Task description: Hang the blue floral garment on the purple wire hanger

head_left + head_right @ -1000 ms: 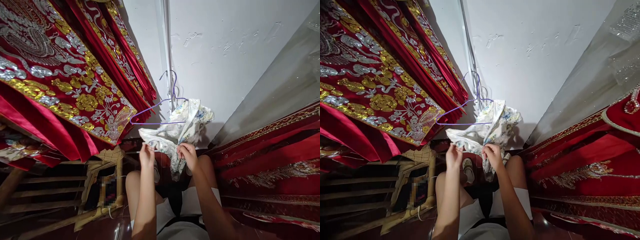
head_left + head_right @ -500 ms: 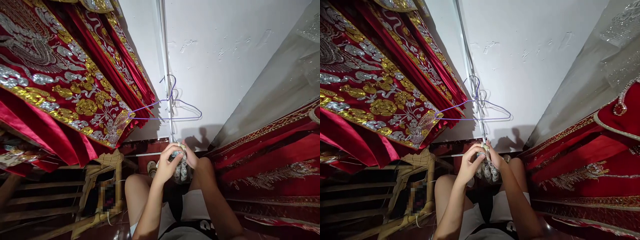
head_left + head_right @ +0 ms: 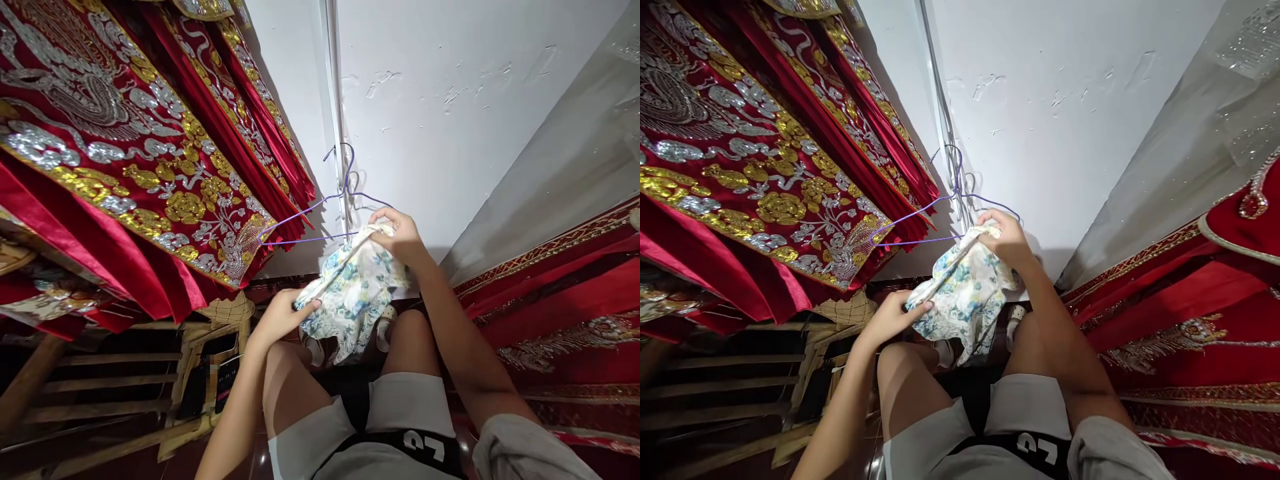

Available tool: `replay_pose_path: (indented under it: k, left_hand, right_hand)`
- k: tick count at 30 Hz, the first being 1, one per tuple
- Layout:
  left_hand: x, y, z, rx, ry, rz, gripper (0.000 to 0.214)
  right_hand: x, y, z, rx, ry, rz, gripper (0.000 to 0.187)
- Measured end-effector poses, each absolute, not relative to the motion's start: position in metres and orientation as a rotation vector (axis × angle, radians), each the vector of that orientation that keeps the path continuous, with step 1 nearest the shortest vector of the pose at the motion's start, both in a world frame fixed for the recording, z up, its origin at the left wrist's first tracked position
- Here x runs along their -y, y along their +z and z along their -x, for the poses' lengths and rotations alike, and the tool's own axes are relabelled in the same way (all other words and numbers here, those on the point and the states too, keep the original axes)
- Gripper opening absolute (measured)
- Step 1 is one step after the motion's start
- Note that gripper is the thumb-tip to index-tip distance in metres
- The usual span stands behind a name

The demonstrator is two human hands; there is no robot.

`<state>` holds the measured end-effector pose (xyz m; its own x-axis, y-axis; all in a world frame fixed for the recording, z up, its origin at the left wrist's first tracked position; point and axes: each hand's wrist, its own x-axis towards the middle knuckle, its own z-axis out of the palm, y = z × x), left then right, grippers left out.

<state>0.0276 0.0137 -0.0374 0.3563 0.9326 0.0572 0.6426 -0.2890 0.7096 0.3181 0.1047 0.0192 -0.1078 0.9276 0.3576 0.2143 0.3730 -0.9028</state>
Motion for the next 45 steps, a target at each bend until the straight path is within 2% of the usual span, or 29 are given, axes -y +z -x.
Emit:
replay_pose_path:
  k: [3,7,12,15,19,22,27,31,36,39,42,45]
  left_hand:
    - [-0.009,-0.017,-0.01,-1.423,0.585,-2.128,0.044]
    - [-0.003,-0.004,0.0,-1.452,0.443,-2.138,0.044]
    - [-0.008,-0.024,0.013,-1.554,0.308,-2.028,0.032]
    - [-0.019,-0.023,0.01,-1.59,0.529,-2.176,0.023]
    - [-0.039,-0.003,-0.008,-1.605,0.971,-2.29,0.025]
    - [-0.051,0.007,-0.016,-1.809,1.175,-2.128,0.026]
    - [-0.059,0.011,-0.011,-1.867,1.305,-2.077,0.023]
    - [-0.065,0.021,-0.008,-1.726,1.26,-2.261,0.017]
    - [-0.082,0.035,-0.01,-1.572,1.085,-2.405,0.042]
    - [-0.088,0.039,-0.01,-1.519,0.965,-2.542,0.038]
    - [-0.089,0.038,-0.008,-1.492,0.944,-2.553,0.034]
    - [-0.089,0.036,-0.008,-1.444,0.941,-2.567,0.031]
  right_hand:
    - [-0.133,-0.01,-0.301,1.52,0.943,1.016,0.032]
    - [-0.141,-0.046,-0.287,1.591,1.042,1.134,0.024]
    - [-0.114,-0.059,-0.308,1.692,0.979,1.209,0.015]
    - [-0.096,-0.053,-0.328,1.735,0.9,1.248,0.01]
    - [-0.081,-0.035,-0.343,1.731,0.792,1.282,0.024]
    - [-0.075,-0.026,-0.344,1.744,0.788,1.298,0.026]
    - [-0.071,-0.033,-0.337,1.62,0.776,1.415,0.015]
    - [-0.065,-0.037,-0.332,1.612,0.878,1.391,0.023]
    - [-0.053,-0.03,-0.34,1.807,0.919,1.247,0.027]
    - [-0.046,-0.026,-0.35,1.809,0.732,1.225,0.042]
    - [-0.044,-0.026,-0.359,1.487,0.439,1.281,0.073]
    - [-0.048,-0.024,-0.368,1.262,0.371,1.315,0.098]
